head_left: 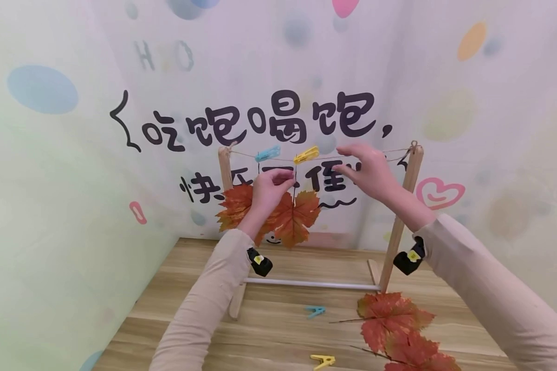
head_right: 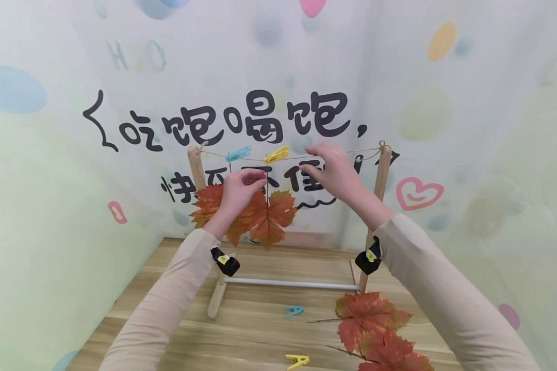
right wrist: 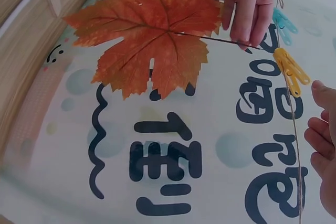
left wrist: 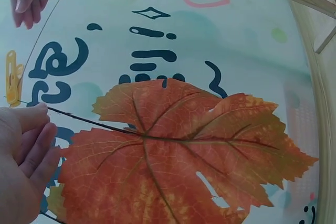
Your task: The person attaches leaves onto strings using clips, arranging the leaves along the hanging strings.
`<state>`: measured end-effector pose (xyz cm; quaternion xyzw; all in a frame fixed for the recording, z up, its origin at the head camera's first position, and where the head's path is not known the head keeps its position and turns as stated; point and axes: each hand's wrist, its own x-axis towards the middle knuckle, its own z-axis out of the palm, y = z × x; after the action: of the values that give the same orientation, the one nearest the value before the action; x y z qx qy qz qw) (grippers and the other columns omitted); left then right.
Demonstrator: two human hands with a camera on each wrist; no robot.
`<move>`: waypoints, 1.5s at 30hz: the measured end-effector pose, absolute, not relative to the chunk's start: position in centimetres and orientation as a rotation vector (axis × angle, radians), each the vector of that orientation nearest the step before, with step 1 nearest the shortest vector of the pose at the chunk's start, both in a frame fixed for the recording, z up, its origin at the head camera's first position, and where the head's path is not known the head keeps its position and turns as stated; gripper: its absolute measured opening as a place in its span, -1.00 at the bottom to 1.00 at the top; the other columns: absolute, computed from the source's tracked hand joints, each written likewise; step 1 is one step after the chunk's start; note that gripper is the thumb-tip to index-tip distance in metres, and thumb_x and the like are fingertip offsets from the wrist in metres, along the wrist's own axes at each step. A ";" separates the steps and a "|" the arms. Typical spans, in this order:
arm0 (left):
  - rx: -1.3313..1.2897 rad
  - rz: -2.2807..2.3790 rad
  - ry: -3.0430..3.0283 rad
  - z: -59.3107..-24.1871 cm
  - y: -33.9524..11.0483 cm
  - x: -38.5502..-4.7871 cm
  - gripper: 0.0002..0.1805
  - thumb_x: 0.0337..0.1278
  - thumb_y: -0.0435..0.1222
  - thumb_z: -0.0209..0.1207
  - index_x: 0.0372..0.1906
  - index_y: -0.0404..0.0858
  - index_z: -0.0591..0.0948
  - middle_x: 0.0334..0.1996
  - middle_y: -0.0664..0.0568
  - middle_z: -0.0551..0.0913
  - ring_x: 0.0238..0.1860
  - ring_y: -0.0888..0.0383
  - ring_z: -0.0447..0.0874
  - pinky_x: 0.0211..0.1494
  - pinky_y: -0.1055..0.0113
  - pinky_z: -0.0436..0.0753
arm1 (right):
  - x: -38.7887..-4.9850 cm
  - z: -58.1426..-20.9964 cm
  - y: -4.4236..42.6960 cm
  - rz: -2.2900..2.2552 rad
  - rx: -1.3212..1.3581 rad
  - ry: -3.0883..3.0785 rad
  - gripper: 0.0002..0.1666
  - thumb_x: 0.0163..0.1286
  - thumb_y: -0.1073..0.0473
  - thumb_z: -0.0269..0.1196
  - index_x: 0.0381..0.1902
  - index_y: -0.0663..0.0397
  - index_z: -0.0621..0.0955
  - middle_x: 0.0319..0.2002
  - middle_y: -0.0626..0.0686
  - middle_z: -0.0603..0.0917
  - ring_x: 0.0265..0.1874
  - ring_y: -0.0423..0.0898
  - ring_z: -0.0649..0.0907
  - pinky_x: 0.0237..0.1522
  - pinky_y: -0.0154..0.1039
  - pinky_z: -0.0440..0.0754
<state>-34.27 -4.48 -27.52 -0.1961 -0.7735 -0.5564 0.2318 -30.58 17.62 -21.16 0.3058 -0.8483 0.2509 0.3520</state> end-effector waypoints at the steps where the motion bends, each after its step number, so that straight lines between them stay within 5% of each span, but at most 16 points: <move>1: -0.543 -1.536 -2.115 -27.5 -4.6 -34.2 -0.80 -0.04 -0.42 0.27 -0.24 -0.40 0.66 -0.32 -0.14 0.69 -0.32 0.08 0.66 -0.22 0.39 0.61 | -30.4 -21.4 17.8 0.649 0.789 -2.210 -0.55 0.06 0.28 0.35 -0.07 0.37 0.56 -0.10 0.26 0.62 -0.05 0.13 0.56 0.04 0.00 0.43; 24: -0.610 -1.523 -2.194 -29.4 -5.9 -31.6 -0.82 -0.04 -0.40 0.27 -0.25 -0.34 0.66 -0.33 -0.10 0.68 -0.33 0.11 0.64 -0.18 0.38 0.61 | -27.2 -27.8 21.3 0.619 0.939 -2.189 -0.49 -0.14 0.35 0.45 -0.14 0.34 0.60 -0.20 0.20 0.66 -0.18 0.08 0.61 -0.13 -0.03 0.52; 45: -0.686 -1.590 -2.290 -34.7 -5.2 -30.6 -0.85 -0.07 -0.41 0.28 -0.30 -0.35 0.66 -0.36 -0.10 0.68 -0.37 0.12 0.63 -0.29 0.41 0.61 | -24.7 -37.4 24.9 0.690 0.904 -2.424 -0.51 -0.04 0.30 0.41 -0.09 0.28 0.58 -0.14 0.12 0.64 -0.13 0.01 0.60 -0.16 -0.03 0.57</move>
<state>-30.58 -5.17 -34.66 -0.2366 -0.7904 -0.5487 0.1347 -24.68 24.87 -37.38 0.3285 -0.8811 0.2508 0.2300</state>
